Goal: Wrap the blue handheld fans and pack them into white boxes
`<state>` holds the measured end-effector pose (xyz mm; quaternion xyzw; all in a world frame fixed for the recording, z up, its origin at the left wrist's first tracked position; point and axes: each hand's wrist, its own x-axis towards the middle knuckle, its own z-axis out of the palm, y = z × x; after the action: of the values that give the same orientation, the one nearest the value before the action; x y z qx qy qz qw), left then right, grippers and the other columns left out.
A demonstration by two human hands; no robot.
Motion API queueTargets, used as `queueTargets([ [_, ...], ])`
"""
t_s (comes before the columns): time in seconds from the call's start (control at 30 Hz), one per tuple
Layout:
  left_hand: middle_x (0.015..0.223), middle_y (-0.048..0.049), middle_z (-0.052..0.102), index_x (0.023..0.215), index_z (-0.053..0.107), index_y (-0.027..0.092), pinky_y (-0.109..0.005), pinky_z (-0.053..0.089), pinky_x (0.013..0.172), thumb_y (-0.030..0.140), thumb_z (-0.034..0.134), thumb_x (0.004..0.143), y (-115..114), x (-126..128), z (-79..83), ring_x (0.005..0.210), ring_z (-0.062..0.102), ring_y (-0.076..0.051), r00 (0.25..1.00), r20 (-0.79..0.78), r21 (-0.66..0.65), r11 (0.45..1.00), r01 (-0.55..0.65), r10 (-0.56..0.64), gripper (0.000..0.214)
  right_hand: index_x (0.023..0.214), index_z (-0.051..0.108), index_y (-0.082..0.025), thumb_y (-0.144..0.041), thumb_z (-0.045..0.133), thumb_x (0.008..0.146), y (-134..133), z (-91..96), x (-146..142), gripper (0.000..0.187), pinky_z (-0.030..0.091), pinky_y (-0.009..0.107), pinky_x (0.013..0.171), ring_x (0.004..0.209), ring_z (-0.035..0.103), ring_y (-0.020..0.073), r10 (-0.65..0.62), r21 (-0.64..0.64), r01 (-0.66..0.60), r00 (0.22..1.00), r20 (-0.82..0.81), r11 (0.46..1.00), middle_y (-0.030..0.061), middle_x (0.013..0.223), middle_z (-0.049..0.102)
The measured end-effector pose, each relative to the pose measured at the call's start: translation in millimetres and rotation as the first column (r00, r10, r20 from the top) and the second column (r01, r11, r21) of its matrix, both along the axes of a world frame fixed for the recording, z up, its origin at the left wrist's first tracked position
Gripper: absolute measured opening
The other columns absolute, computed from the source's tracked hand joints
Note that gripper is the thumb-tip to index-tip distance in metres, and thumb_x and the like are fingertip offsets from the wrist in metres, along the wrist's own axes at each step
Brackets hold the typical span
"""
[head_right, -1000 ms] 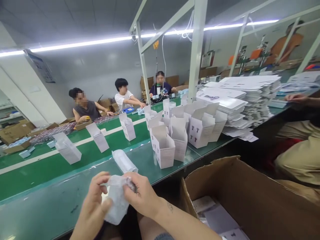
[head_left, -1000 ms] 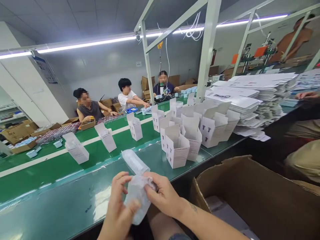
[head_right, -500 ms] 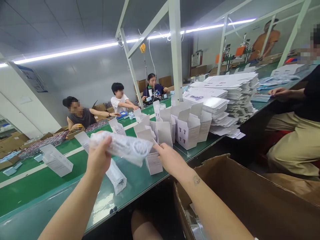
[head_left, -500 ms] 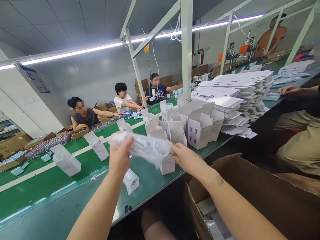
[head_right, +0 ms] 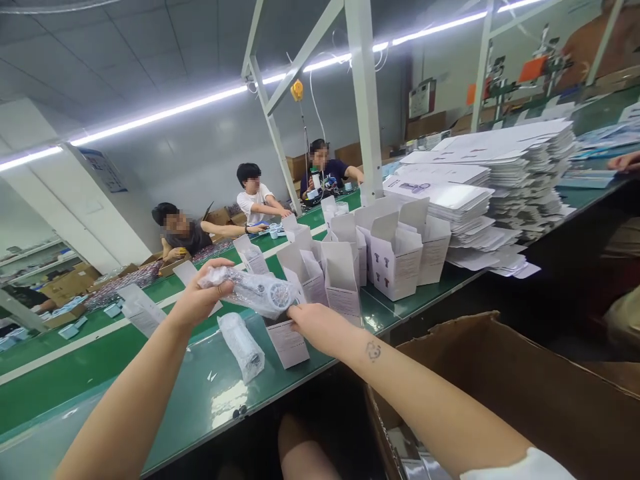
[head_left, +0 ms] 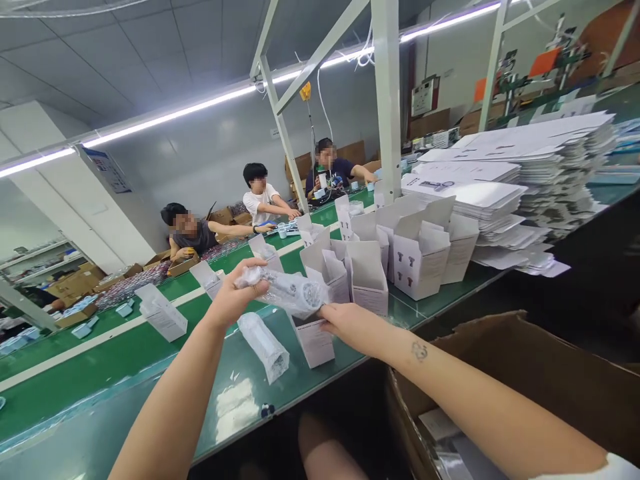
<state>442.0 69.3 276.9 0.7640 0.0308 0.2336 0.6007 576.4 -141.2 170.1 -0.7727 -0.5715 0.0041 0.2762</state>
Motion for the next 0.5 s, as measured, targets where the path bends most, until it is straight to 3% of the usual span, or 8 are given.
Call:
queueTargets([
  [0.2, 0.076, 0.0017, 0.059, 0.099, 0.058, 0.020, -0.022, 0.051, 0.056, 0.032, 0.085, 0.057, 11, -18, -14.3, 0.062, 0.059, -0.012, 0.978, 0.062, -0.228, 0.957, -0.180, 0.199, 0.051, 0.104, 0.060, -0.019, -0.017, 0.056, 0.086, 6, 7.9, -4, 0.019, 0.046, 0.036, 0.074, 0.082, 0.062, 0.0262, 0.065, -0.072, -0.066, 0.998, -0.009, 0.995, 0.0102, 0.090, 0.063],
  [0.27, 0.077, 0.0011, 0.060, 0.097, 0.057, 0.020, -0.024, 0.054, 0.053, 0.033, 0.083, 0.059, 12, -21, -15.3, 0.062, 0.061, -0.013, 0.963, 0.005, -0.267, 0.928, -0.259, 0.270, 0.048, 0.106, 0.061, -0.020, -0.016, 0.062, 0.081, 6, 13.8, -1, 0.025, 0.045, 0.040, 0.087, 0.098, 0.058, 0.0284, 0.112, 0.009, -0.113, 0.993, 0.043, 0.994, 0.0120, 0.107, 0.058],
  [0.33, 0.077, 0.0002, 0.061, 0.096, 0.058, 0.019, -0.025, 0.055, 0.048, 0.032, 0.081, 0.062, 10, -22, -14.1, 0.061, 0.062, -0.014, 0.935, -0.043, -0.282, 0.894, -0.349, 0.351, 0.044, 0.110, 0.059, -0.023, -0.017, 0.068, 0.075, 9, 20.3, 6, 0.037, 0.038, 0.044, 0.101, 0.122, 0.046, 0.0316, 0.163, 0.095, -0.168, 0.985, 0.054, 0.981, 0.0121, 0.131, 0.045],
  [0.4, 0.076, -0.0006, 0.062, 0.094, 0.058, 0.017, -0.024, 0.054, 0.044, 0.031, 0.079, 0.065, 9, -20, -12.6, 0.058, 0.061, -0.013, 0.910, -0.056, -0.287, 0.866, -0.409, 0.411, 0.039, 0.120, 0.050, -0.026, -0.021, 0.071, 0.071, 16, 25.1, 14, 0.054, 0.036, 0.044, 0.105, 0.133, 0.035, 0.0311, 0.229, 0.109, -0.224, 0.972, -0.043, 0.969, 0.0102, 0.144, 0.031],
  [0.5, 0.073, -0.0005, 0.062, 0.092, 0.058, 0.014, -0.020, 0.052, 0.039, 0.029, 0.076, 0.069, 10, -17, -12.4, 0.052, 0.059, -0.010, 0.890, -0.070, -0.319, 0.835, -0.448, 0.451, 0.032, 0.125, 0.039, -0.026, -0.027, 0.072, 0.070, 30, 26.0, 25, 0.064, 0.046, 0.038, 0.094, 0.124, 0.044, 0.0269, 0.319, 0.063, -0.313, 0.924, -0.208, 0.948, 0.0097, 0.143, 0.032],
])
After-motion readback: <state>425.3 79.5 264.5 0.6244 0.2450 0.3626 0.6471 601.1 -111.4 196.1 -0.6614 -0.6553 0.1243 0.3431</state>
